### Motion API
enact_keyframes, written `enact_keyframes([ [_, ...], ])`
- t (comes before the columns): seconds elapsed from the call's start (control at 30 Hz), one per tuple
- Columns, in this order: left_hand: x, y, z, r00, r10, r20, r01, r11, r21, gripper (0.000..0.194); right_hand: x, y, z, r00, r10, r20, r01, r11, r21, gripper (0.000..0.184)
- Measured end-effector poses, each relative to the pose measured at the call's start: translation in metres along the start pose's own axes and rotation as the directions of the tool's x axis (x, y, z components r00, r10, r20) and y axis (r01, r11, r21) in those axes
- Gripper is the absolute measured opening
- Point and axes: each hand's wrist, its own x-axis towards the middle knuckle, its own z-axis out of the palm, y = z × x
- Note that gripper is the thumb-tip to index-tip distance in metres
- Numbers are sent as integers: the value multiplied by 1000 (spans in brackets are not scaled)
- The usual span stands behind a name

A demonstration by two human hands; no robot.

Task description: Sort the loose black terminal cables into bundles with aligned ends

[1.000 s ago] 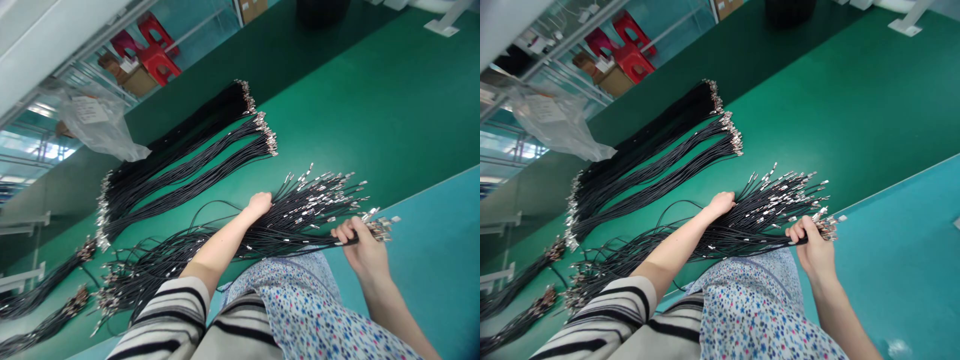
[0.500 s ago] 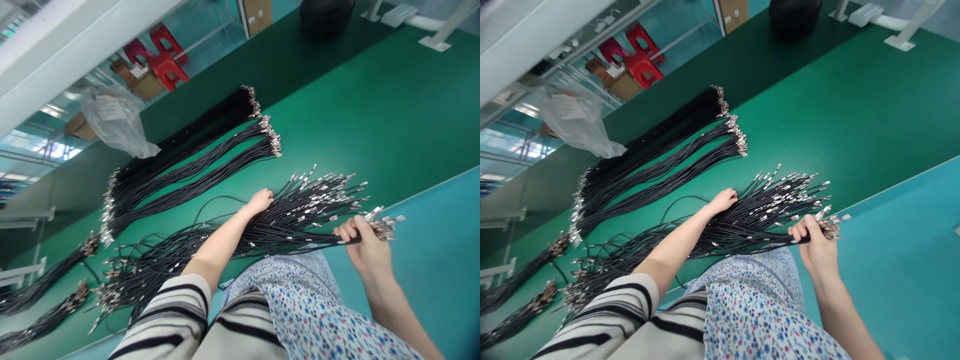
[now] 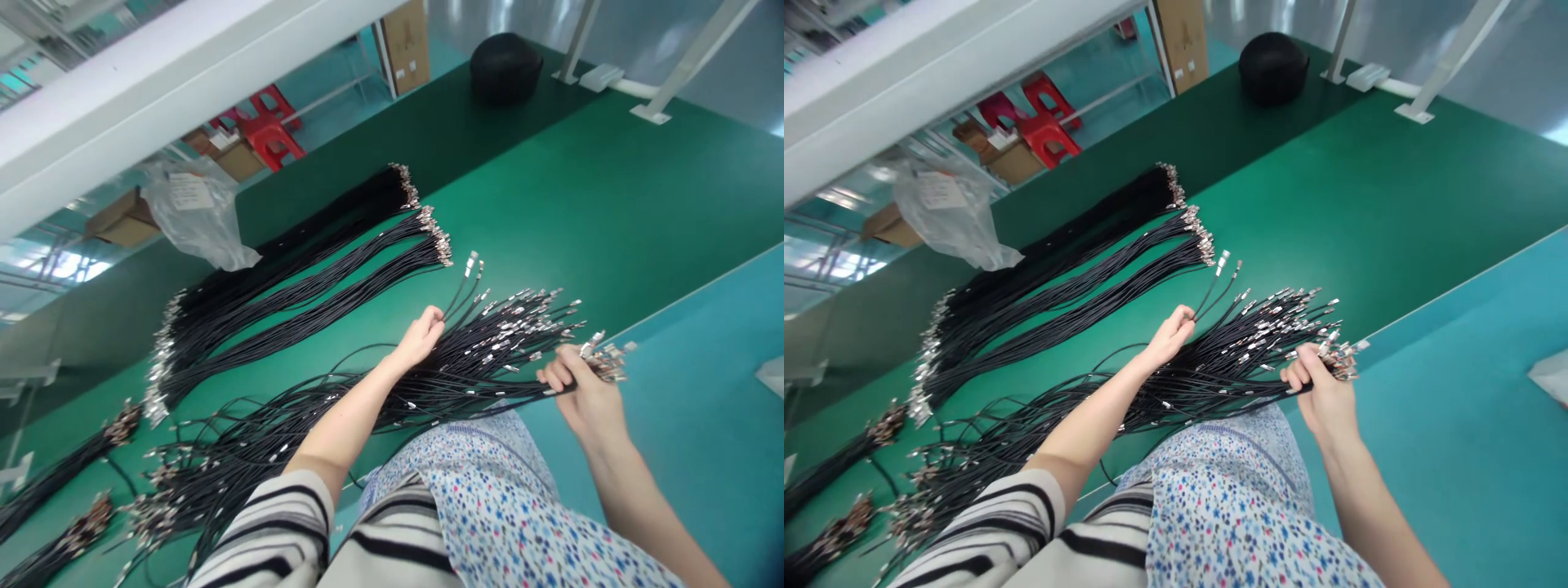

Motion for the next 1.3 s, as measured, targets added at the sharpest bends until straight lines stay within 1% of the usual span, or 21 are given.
enact_keyframes([
  [0.03,-13,6,-4,999,35,-13,-36,994,-107,26,3,0,1,1000,8,9,-8,1000,-4,20],
  [0.07,-26,11,-6,997,67,-26,-71,978,-195,27,6,-1,3,1000,19,21,-18,1000,-4,24],
  [0.1,-39,14,-6,995,93,-40,-100,963,-251,28,9,-1,4,999,30,35,-30,1000,2,28],
  [0.2,-71,17,2,988,129,-81,-148,937,-317,26,16,-4,6,995,33,98,-37,998,44,31],
  [0.23,-78,16,7,987,138,-78,-156,933,-326,25,16,-5,7,992,25,124,-33,998,56,32],
  [0.3,-86,16,15,986,165,-33,-166,917,-362,23,14,-8,10,986,20,164,-30,998,59,30],
  [0.37,-87,18,21,982,190,13,-167,892,-419,22,9,-11,15,985,24,171,-30,999,31,25],
  [0.43,-84,24,25,980,200,-6,-180,868,-462,21,2,-14,20,989,-3,151,9,999,-40,23],
  [0.5,-79,32,27,974,221,-44,-215,852,-478,21,-5,-15,27,987,-83,135,101,986,-131,19],
  [0.53,-76,36,28,968,246,-44,-237,848,-474,22,-8,-15,30,983,-125,133,147,974,-171,19],
  [0.6,-73,43,31,955,296,-8,-267,850,-454,23,-14,-15,35,973,-195,127,218,953,-210,23],
  [0.67,-72,46,35,946,324,13,-290,864,-411,25,-19,-15,38,966,-230,119,251,943,-220,24],
  [0.77,-77,45,41,936,353,3,-329,876,-351,26,-25,-14,40,966,-219,137,248,936,-248,22],
  [0.9,-86,49,42,916,394,73,-352,878,-324,28,-30,-16,38,971,-194,137,221,950,-220,16],
  [1.0,-87,53,37,899,427,99,-380,872,-308,30,-28,-14,26,980,-127,153,151,976,-155,19],
  [1.07,-79,50,33,892,442,92,-409,877,-251,29,-24,-10,12,990,-58,127,71,992,-101,23],
  [1.1,-70,47,31,903,423,77,-403,894,-194,28,-22,-6,4,994,-27,104,34,997,-69,25],
  [1.13,-59,41,29,924,378,59,-369,922,-117,27,-20,-2,-4,997,1,80,2,999,-37,27],
  [1.2,-31,26,27,979,200,39,-203,976,80,24,-18,7,-19,999,41,34,-41,999,11,31],
  [1.23,-15,17,28,995,99,34,-103,980,171,24,-17,11,-24,998,54,13,-54,998,20,32],
  [1.3,16,1,31,998,-54,45,39,954,296,22,-17,17,-31,998,66,-16,-65,998,21,34],
])
